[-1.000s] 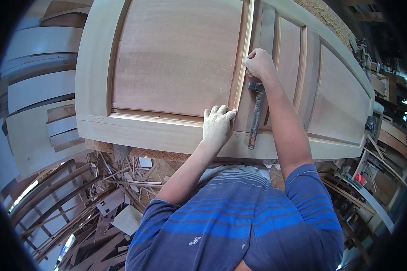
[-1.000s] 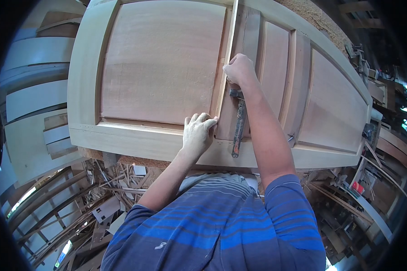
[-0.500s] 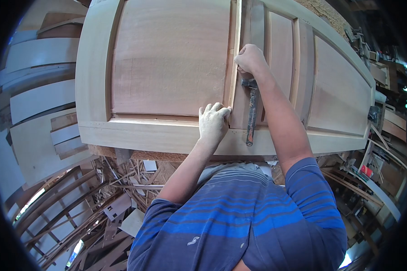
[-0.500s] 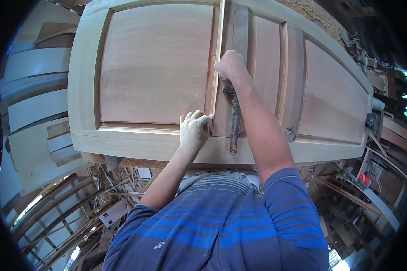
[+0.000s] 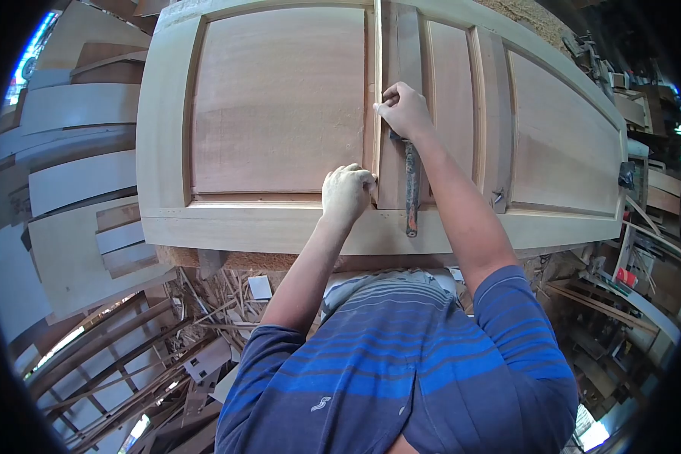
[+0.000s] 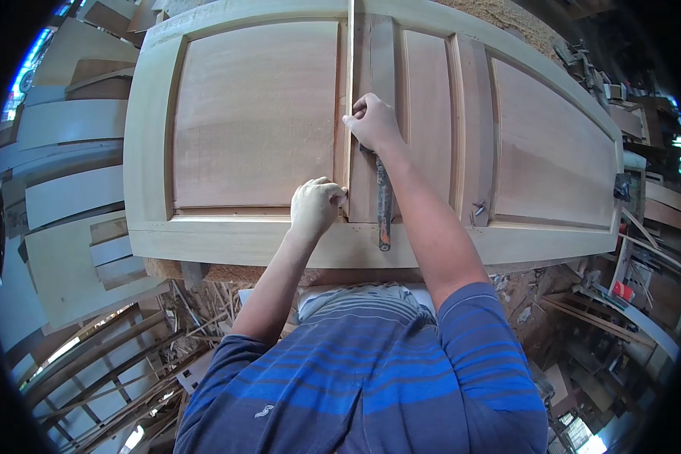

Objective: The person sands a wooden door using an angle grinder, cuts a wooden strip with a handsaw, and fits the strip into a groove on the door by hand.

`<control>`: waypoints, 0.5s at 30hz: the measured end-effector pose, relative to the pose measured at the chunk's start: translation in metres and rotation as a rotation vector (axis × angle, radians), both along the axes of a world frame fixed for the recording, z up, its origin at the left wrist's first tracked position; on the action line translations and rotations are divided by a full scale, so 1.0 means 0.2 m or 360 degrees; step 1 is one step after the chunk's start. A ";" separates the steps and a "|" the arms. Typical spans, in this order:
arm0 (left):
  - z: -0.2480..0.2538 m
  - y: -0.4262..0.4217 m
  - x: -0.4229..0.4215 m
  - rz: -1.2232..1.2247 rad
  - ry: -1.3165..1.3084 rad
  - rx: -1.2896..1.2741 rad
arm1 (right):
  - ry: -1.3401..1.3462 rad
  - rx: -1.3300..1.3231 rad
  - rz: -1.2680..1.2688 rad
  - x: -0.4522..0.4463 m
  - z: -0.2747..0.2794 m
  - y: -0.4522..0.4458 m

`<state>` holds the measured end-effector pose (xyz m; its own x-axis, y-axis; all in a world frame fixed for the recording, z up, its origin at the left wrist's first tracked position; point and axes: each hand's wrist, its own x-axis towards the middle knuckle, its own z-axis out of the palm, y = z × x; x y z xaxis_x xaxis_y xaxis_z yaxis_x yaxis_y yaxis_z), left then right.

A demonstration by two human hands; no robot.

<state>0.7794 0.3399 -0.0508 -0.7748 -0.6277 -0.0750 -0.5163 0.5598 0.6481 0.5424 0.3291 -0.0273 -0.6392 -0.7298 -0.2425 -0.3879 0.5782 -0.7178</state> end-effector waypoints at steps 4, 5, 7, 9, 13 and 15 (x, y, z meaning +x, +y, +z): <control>0.01 0.00 -0.01 0.0001 -0.0008 -0.0005 | 0.0108 -0.0005 0.0033 0.05 -0.04 0.03; 0.01 0.00 -0.01 0.0002 -0.0009 -0.0012 | 0.0156 -0.0020 0.0026 0.06 -0.06 0.03; 0.01 0.00 0.00 0.0007 -0.0008 -0.0016 | 0.0202 -0.0026 0.0009 0.08 -0.05 0.03; 0.00 0.01 -0.01 0.0016 -0.0003 -0.0023 | 0.0200 -0.0011 -0.0014 0.10 -0.02 0.03; 0.00 0.02 0.00 0.0030 0.0019 -0.0054 | 0.0141 -0.0023 0.0008 0.15 0.06 0.09; -0.01 0.02 0.01 0.0017 0.0057 -0.0081 | 0.0144 -0.0108 0.0002 0.19 0.08 0.14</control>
<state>0.7806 0.3448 -0.0524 -0.7696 -0.6384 -0.0154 -0.4996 0.5868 0.6372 0.5799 0.3575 -0.0114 -0.6551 -0.7436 -0.1340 -0.4535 0.5288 -0.7175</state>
